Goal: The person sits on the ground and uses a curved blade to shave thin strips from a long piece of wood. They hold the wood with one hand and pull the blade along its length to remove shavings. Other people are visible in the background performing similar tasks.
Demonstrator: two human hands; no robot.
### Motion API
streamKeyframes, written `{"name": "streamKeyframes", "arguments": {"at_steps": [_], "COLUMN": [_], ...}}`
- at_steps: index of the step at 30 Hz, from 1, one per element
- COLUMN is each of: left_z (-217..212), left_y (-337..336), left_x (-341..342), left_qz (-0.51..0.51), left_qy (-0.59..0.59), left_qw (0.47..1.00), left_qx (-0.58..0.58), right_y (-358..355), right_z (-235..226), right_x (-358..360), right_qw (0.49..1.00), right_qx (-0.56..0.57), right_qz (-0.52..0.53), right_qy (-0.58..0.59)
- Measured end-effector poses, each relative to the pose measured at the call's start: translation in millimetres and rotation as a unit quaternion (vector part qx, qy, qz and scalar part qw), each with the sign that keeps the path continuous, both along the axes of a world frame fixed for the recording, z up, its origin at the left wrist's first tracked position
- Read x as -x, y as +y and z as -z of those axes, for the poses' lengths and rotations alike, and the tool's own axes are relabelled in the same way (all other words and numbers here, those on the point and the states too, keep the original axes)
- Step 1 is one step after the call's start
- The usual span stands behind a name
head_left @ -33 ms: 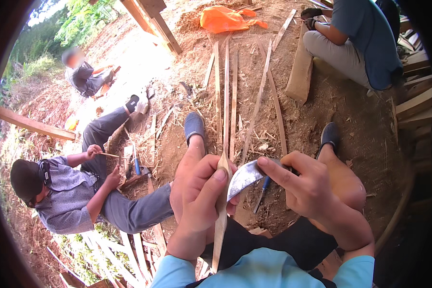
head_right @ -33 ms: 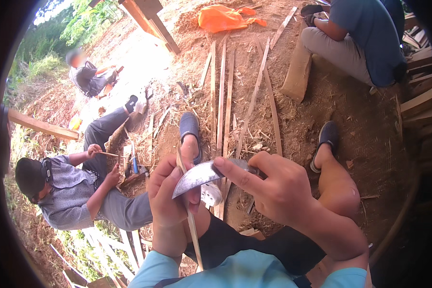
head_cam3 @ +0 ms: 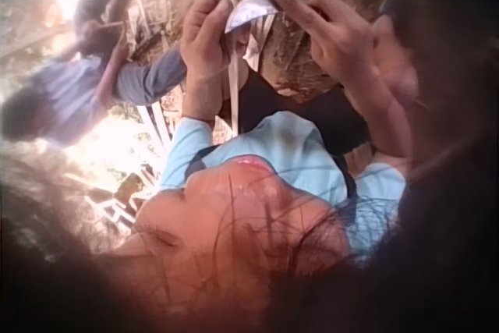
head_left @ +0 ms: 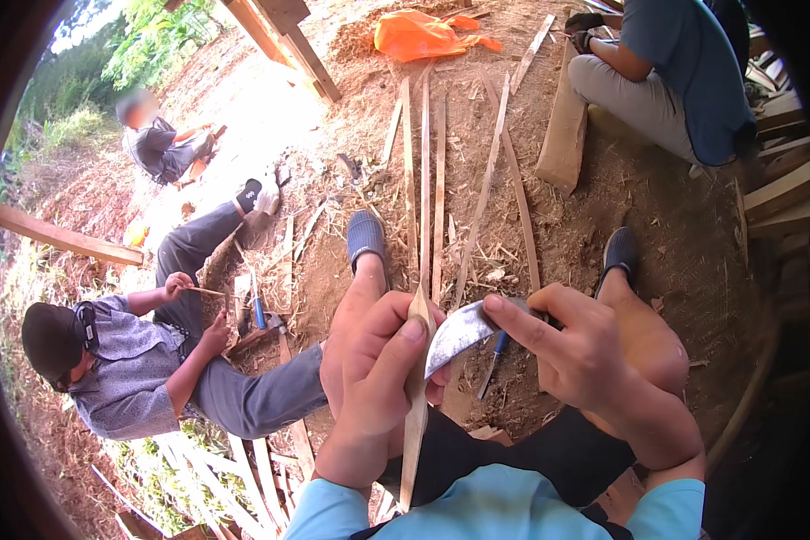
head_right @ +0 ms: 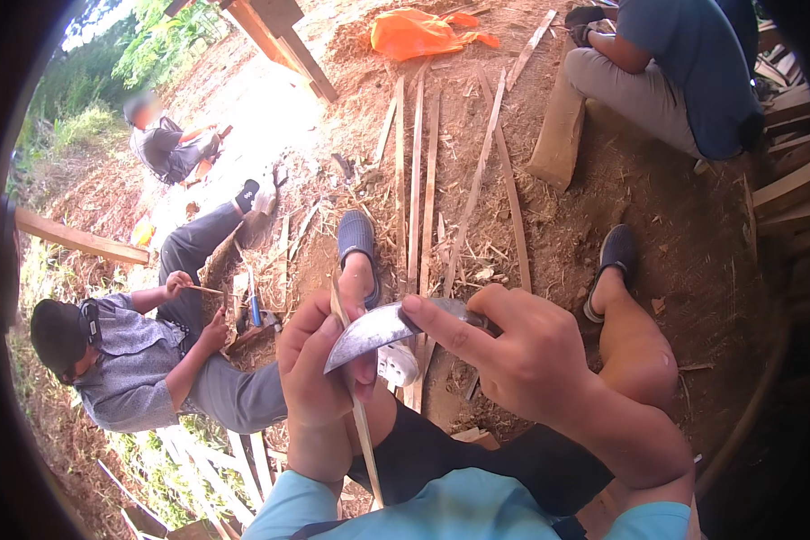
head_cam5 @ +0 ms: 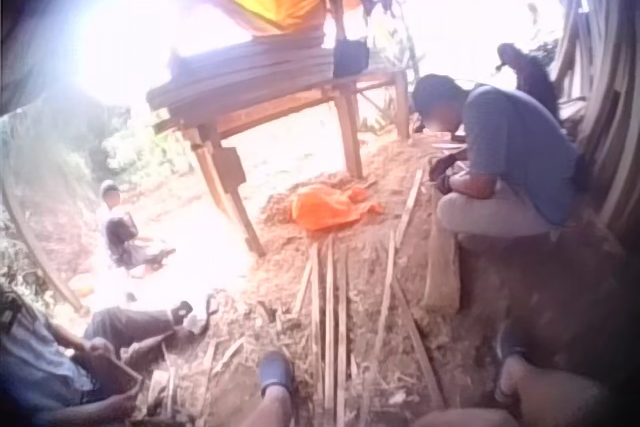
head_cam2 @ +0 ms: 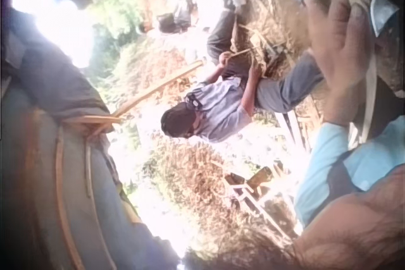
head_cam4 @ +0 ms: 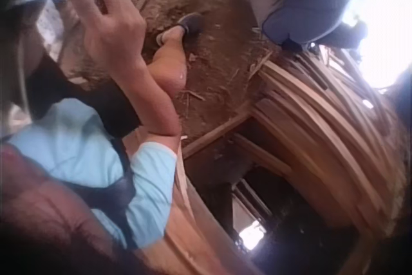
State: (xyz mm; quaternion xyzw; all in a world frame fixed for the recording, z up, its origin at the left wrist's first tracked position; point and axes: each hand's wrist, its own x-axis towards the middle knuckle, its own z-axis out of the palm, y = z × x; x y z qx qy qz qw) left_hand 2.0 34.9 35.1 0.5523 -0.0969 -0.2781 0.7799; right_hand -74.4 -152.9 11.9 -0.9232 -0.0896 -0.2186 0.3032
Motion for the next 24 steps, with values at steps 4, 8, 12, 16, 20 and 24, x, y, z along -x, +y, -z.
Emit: {"name": "streamKeyframes", "arguments": {"at_steps": [4,8,12,16,20,24], "left_z": [0.4,-1.0,-4.0,-6.8,-7.9,-4.9], "left_y": [1.0,-8.0,-17.5,-18.2,-20.4,-19.5], "left_x": [-0.4,13.5,25.4,31.7,33.8,34.8], "left_qz": [0.050,0.027,0.012,0.018,0.017,0.006], "left_qy": [0.008,-0.028,-0.060,-0.115,-0.144,-0.142], "left_qw": [0.999,0.998,0.997,0.993,0.989,0.989], "left_qx": [-0.016,-0.042,-0.046,-0.020,-0.022,-0.047], "right_y": [-5.7,-9.5,-12.1,-16.1,-16.0,-13.2], "right_z": [2.7,0.3,1.8,0.5,1.4,6.2], "right_x": [1.3,7.6,13.9,15.5,17.4,15.9], "right_qw": [1.000,1.000,0.997,0.993,0.993,0.993], "right_qx": [0.007,0.023,0.046,0.075,0.075,0.056], "right_qz": [0.003,0.019,0.043,0.043,0.052,0.056], "right_qy": [0.009,0.005,-0.034,-0.075,-0.079,-0.082]}}
